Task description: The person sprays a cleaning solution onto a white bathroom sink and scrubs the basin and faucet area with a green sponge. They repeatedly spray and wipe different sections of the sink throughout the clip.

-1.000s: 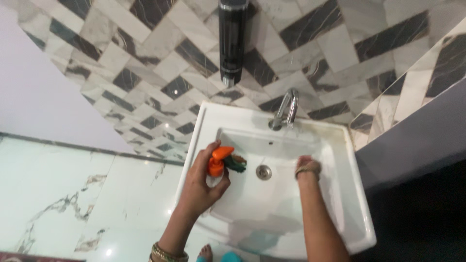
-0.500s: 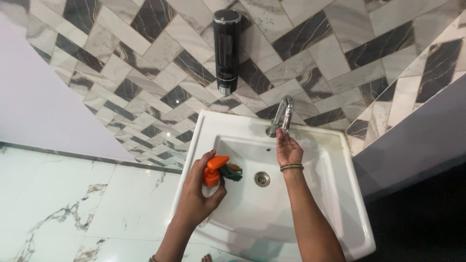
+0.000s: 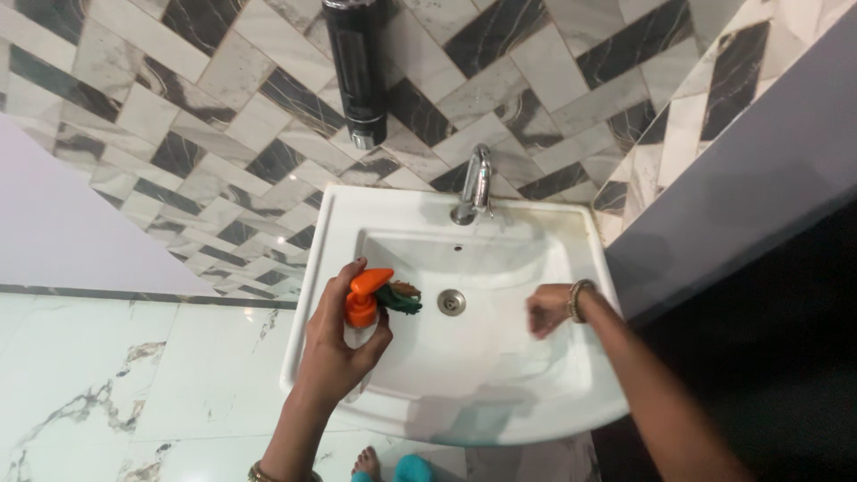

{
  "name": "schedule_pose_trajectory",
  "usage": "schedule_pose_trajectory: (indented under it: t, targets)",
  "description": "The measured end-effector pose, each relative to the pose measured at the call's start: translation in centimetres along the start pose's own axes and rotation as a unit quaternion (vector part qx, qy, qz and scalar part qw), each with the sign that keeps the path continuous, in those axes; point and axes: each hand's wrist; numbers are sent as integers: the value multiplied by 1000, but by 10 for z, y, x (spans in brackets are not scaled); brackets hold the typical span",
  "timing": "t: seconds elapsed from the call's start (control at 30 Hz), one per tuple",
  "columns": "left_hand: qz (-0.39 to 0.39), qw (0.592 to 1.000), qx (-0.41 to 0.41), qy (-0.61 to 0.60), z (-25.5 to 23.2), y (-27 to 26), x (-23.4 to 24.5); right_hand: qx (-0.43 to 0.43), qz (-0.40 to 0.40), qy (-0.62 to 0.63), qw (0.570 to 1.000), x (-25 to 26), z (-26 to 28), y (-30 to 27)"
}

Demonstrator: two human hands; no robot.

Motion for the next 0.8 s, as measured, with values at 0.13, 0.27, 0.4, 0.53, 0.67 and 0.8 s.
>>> schedule_pose_trajectory:
  t: [0.13, 0.27, 0.4, 0.53, 0.67, 0.8]
  targets:
    - [17, 1000, 9, -11, 0, 1, -9, 20, -239, -534, 811, 45, -26, 20]
    - [27, 999, 14, -13, -4, 3, -14, 103, -366, -113, 918, 59, 2, 60]
    - [24, 1000, 15, -10, -10, 5, -17, 233, -143, 429, 861, 31, 52, 98]
    - [9, 1000, 8, 0, -14, 4, -15, 333, -28, 630, 701, 8, 102, 119]
    - [-3, 1000, 4, 18, -13, 0, -10, 408, -17, 729, 549, -2, 123, 119]
    - [-3, 999, 30, 35, -12, -2, -6, 441, 17, 717, 540, 5, 132, 109]
Point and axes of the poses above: each hand's wrist, its own y-axis towards the middle knuckle, its own x-axis out of the back of the hand, z = x × y, and after that the axes turned 15 degrees about -y, right-handed
